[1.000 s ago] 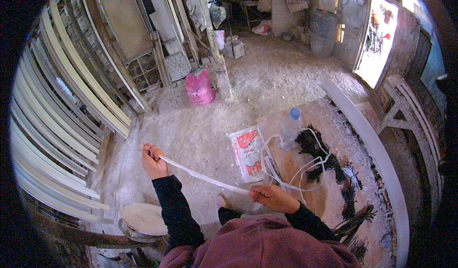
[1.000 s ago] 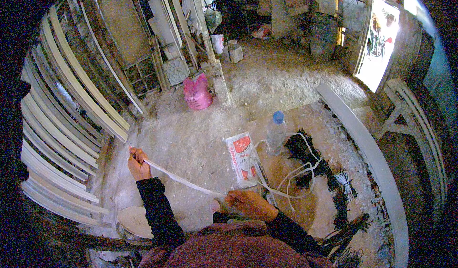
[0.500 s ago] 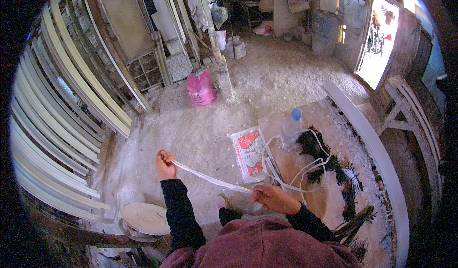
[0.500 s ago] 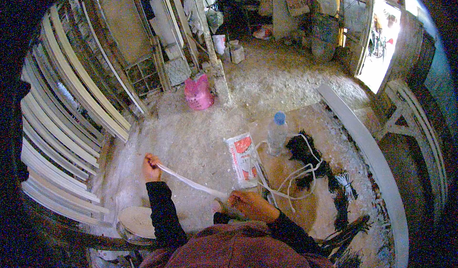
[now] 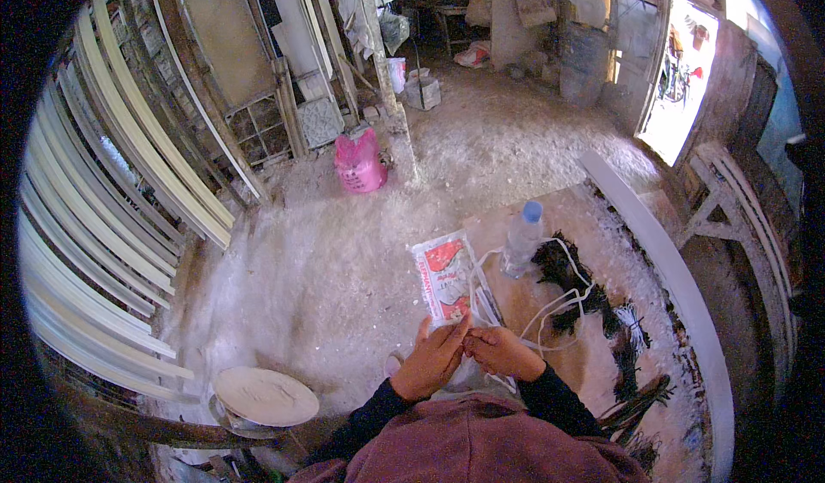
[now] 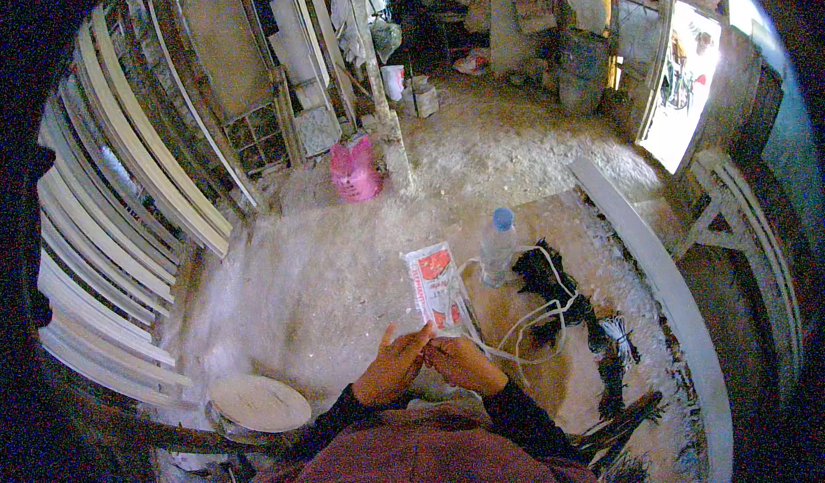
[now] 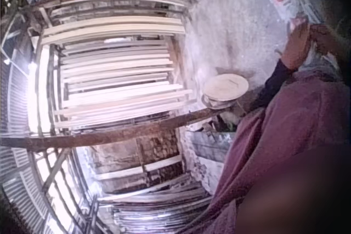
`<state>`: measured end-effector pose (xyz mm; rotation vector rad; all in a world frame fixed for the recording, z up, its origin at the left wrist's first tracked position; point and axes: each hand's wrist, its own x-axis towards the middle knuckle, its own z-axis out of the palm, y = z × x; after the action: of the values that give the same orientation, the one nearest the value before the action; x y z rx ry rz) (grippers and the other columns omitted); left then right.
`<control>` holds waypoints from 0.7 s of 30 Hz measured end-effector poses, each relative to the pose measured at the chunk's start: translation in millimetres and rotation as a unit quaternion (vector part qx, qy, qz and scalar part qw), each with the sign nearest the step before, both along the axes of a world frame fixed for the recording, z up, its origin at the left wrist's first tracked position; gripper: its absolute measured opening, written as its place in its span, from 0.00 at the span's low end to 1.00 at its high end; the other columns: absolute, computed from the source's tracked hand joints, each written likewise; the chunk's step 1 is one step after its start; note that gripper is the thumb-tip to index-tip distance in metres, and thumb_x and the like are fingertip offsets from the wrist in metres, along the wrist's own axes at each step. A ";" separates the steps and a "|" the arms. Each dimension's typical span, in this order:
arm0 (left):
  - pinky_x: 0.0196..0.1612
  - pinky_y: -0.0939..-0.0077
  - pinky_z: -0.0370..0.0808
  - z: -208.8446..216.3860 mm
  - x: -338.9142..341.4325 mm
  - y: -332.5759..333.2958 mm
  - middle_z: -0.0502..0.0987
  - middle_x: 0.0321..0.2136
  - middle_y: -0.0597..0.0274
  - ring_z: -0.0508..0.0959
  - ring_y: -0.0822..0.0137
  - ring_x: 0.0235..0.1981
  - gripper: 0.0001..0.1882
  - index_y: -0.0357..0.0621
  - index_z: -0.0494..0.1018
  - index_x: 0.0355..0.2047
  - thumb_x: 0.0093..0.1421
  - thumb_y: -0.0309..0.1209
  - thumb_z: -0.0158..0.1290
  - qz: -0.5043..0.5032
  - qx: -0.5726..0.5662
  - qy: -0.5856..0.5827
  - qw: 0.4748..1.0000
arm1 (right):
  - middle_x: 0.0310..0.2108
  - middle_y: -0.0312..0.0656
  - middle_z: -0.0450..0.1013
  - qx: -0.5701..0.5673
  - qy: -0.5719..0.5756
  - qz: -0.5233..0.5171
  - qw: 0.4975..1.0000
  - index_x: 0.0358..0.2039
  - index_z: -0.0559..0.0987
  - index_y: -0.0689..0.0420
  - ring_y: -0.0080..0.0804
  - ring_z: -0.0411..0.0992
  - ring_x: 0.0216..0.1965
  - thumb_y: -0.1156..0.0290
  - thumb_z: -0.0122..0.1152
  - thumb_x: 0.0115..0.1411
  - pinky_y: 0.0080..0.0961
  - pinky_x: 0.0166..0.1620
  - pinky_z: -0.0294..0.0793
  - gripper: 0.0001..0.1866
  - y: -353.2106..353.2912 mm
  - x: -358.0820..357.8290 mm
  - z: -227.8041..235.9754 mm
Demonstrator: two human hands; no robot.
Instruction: The person handles a long white strap, repeatedly folding and tying it into a loop or knot. The person manipulates the strap with both hands, adjusting the tension and shape of the knot. The workspace is a cluttered workshop with wooden planks and tools visible in the background.
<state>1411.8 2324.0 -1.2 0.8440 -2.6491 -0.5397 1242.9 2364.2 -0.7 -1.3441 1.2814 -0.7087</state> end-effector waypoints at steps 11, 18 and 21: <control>0.45 0.66 0.65 5.9 5.6 -6.4 0.65 0.45 0.46 0.68 0.50 0.44 0.26 0.43 0.52 0.55 0.54 0.23 0.40 -0.075 0.185 0.042 0.979 | 0.14 0.33 0.64 0.066 -0.155 0.006 0.986 0.25 0.72 0.60 0.17 0.59 0.11 0.58 0.44 0.60 0.16 0.13 0.58 0.17 6.2 -6.0 7.5; 0.43 0.68 0.68 17.8 8.9 0.2 0.71 0.40 0.52 0.72 0.54 0.40 0.13 0.43 0.66 0.43 0.58 0.29 0.39 0.015 0.144 0.199 0.969 | 0.18 0.33 0.66 0.041 -0.280 -0.018 0.959 0.28 0.73 0.61 0.19 0.64 0.18 0.58 0.45 0.60 0.16 0.24 0.64 0.18 14.0 -7.6 25.8; 0.39 0.69 0.70 20.4 3.7 3.9 0.75 0.33 0.55 0.75 0.56 0.35 0.13 0.43 0.70 0.38 0.59 0.33 0.38 0.074 0.134 0.247 0.957 | 0.22 0.32 0.68 -0.016 -0.274 -0.014 0.961 0.31 0.74 0.60 0.18 0.65 0.25 0.60 0.46 0.59 0.15 0.31 0.64 0.16 16.7 -3.7 28.7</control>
<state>1415.5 2327.8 19.2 0.8407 -2.0701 -0.9451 1239.1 2380.9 27.9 -1.0503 0.8449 -1.0397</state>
